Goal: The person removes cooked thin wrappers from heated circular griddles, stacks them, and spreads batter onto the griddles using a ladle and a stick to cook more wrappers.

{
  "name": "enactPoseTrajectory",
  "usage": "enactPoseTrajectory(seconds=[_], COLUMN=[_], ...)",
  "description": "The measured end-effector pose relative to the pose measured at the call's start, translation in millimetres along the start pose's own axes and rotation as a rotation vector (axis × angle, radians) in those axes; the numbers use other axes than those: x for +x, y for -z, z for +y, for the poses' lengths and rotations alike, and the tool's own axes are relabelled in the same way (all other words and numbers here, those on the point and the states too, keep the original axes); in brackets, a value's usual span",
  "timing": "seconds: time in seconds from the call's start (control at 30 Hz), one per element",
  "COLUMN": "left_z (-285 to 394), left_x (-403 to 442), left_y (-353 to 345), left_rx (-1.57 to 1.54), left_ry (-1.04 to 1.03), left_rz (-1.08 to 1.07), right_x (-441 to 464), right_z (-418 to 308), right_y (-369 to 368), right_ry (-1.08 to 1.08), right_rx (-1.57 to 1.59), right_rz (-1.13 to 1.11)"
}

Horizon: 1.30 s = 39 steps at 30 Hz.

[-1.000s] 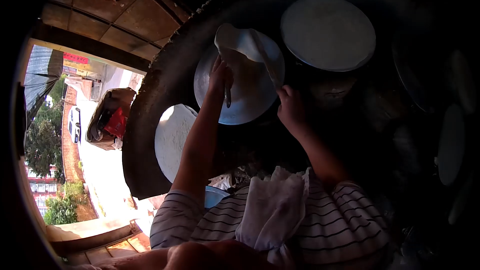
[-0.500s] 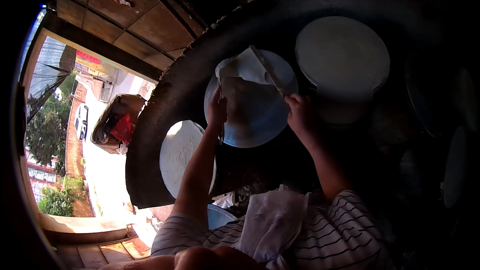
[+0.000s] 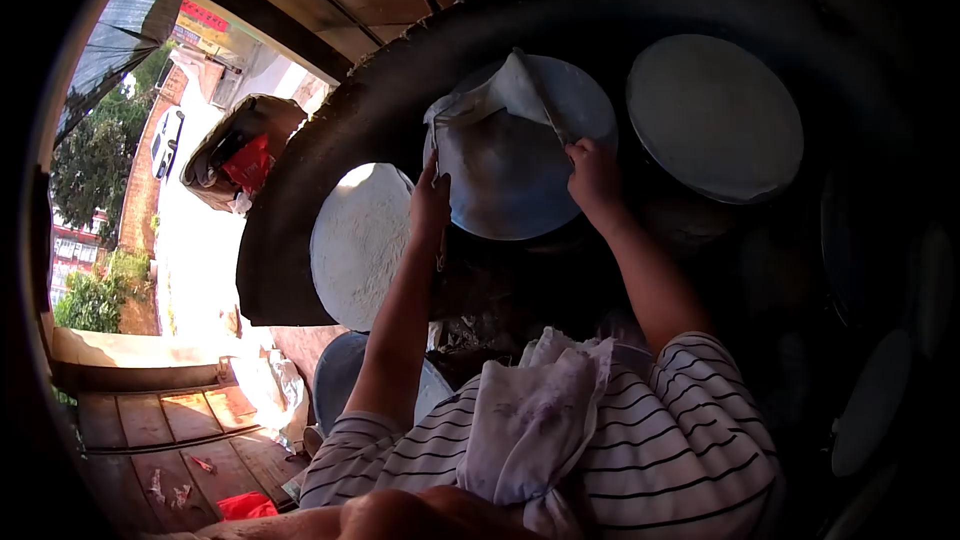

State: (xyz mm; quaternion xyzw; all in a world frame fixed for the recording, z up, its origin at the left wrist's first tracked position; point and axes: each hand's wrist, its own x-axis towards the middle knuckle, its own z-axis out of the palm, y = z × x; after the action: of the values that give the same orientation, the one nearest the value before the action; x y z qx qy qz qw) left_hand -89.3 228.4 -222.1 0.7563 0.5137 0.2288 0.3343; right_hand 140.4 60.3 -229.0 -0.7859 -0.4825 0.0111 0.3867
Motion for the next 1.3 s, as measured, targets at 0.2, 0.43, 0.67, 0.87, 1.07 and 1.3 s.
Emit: enactPoseTrajectory(seconds=[0.2, 0.43, 0.67, 0.87, 1.07, 1.3], left_z=[52, 120, 144, 167, 167, 176], left_x=[-51, -133, -132, -134, -125, -134], left_y=[4, 11, -20, -5, -6, -3], left_rx=[-1.098, -2.109, -1.928, -1.911, -1.406, -1.229], left_ry=[0.331, 0.127, 0.241, 0.324, 0.359, 0.326], left_rz=[-0.045, -0.175, 0.059, 0.214, 0.456, 0.518], right_x=[52, 94, 103, 90, 154, 121], right_z=[-4, 107, 48, 51, 93, 63], right_y=[-13, 27, -9, 2, 10, 8], right_ry=[0.214, 0.255, 0.384, 0.533, 0.450, 0.591], right_rx=[0.151, 0.030, 0.195, 0.308, 0.182, 0.411], right_rz=[-0.154, -0.114, -0.423, -0.504, -0.402, -0.721])
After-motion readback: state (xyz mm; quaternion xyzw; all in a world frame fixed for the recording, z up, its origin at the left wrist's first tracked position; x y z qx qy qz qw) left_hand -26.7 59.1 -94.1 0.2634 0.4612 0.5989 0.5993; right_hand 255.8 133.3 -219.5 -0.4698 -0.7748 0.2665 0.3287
